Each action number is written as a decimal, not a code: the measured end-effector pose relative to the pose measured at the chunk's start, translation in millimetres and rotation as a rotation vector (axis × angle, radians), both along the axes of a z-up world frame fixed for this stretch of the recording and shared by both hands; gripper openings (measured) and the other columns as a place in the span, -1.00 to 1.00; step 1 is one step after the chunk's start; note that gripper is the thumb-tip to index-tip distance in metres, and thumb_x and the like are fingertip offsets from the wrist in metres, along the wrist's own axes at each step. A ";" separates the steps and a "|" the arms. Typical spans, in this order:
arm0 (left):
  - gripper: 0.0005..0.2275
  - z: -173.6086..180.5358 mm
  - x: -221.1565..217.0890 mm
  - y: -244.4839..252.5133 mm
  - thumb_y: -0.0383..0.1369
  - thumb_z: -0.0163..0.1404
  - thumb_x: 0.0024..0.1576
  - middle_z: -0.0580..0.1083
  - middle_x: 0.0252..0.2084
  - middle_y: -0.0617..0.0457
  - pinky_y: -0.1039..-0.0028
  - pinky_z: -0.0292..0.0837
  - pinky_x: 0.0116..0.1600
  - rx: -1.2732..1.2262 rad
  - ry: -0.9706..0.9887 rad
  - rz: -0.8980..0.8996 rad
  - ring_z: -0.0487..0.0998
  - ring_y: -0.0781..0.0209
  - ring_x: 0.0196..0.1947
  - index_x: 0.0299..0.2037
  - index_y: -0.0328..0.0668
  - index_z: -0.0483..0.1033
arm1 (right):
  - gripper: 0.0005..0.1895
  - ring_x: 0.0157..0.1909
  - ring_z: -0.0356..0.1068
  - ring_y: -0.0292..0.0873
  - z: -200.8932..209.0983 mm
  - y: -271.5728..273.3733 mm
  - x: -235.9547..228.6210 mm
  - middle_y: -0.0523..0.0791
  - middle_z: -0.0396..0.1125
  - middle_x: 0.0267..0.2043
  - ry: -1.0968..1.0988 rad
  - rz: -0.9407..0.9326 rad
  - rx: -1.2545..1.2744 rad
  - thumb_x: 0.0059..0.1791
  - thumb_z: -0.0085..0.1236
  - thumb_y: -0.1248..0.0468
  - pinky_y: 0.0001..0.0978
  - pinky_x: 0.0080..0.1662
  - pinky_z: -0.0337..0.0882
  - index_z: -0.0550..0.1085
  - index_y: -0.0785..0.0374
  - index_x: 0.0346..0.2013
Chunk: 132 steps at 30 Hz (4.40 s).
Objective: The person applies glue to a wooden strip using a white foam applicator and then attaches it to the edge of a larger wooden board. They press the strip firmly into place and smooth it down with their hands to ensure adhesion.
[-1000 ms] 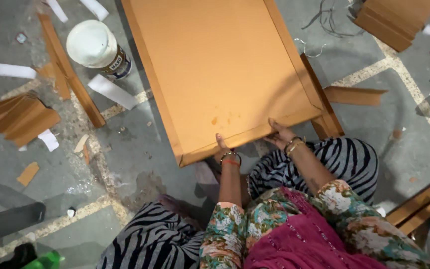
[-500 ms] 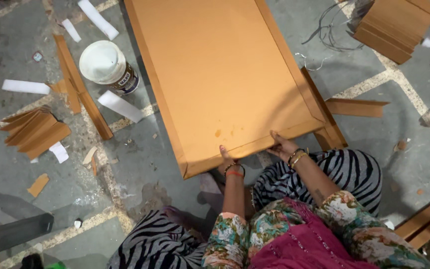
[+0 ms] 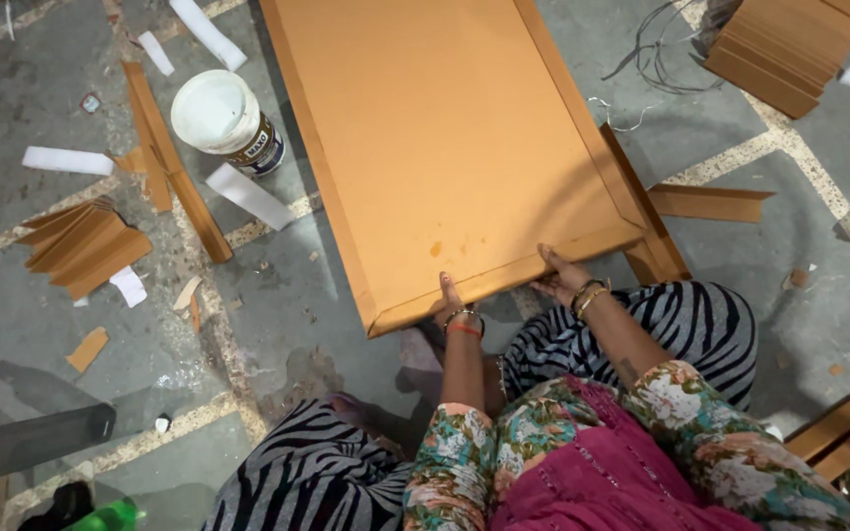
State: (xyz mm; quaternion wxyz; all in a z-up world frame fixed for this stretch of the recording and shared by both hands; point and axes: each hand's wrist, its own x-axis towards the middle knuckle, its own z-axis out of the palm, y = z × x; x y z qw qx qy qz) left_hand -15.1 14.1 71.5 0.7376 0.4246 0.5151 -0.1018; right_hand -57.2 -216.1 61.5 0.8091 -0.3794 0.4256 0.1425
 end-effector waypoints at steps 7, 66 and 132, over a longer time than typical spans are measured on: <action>-0.46 -27.0 7.5 -1.8 0.08 0.19 0.02 0.60 -0.18 -0.06 0.31 0.42 -0.45 0.060 -0.010 -0.031 0.57 0.11 -0.42 0.01 -0.21 0.57 | -0.34 0.38 0.18 0.13 0.2 -8.4 3.7 -0.01 0.17 0.39 0.017 -0.152 0.121 0.02 0.10 0.00 0.26 0.28 0.29 0.22 -0.01 0.39; -0.60 -116.1 -17.0 -22.7 -0.16 0.25 0.11 0.53 0.01 0.04 0.44 0.52 -0.11 0.322 -0.148 -0.256 0.55 0.27 -0.13 0.08 -0.13 0.50 | -0.50 -0.33 0.16 -0.25 -27.9 42.1 -13.4 -0.26 0.20 -0.31 -0.037 0.084 0.150 0.05 0.26 -0.13 -0.34 -0.28 0.21 0.38 -0.03 0.17; -0.28 -4.5 -14.2 143.8 0.23 0.05 0.05 0.58 -0.31 -0.26 0.29 0.62 -0.45 0.008 0.034 -0.244 0.63 -0.08 -0.47 0.01 -0.46 0.47 | -0.23 0.39 0.24 0.14 -19.1 -31.4 -9.5 0.00 0.20 0.41 -0.107 -0.043 -0.157 0.01 0.17 -0.15 0.19 0.33 0.32 0.19 0.07 0.40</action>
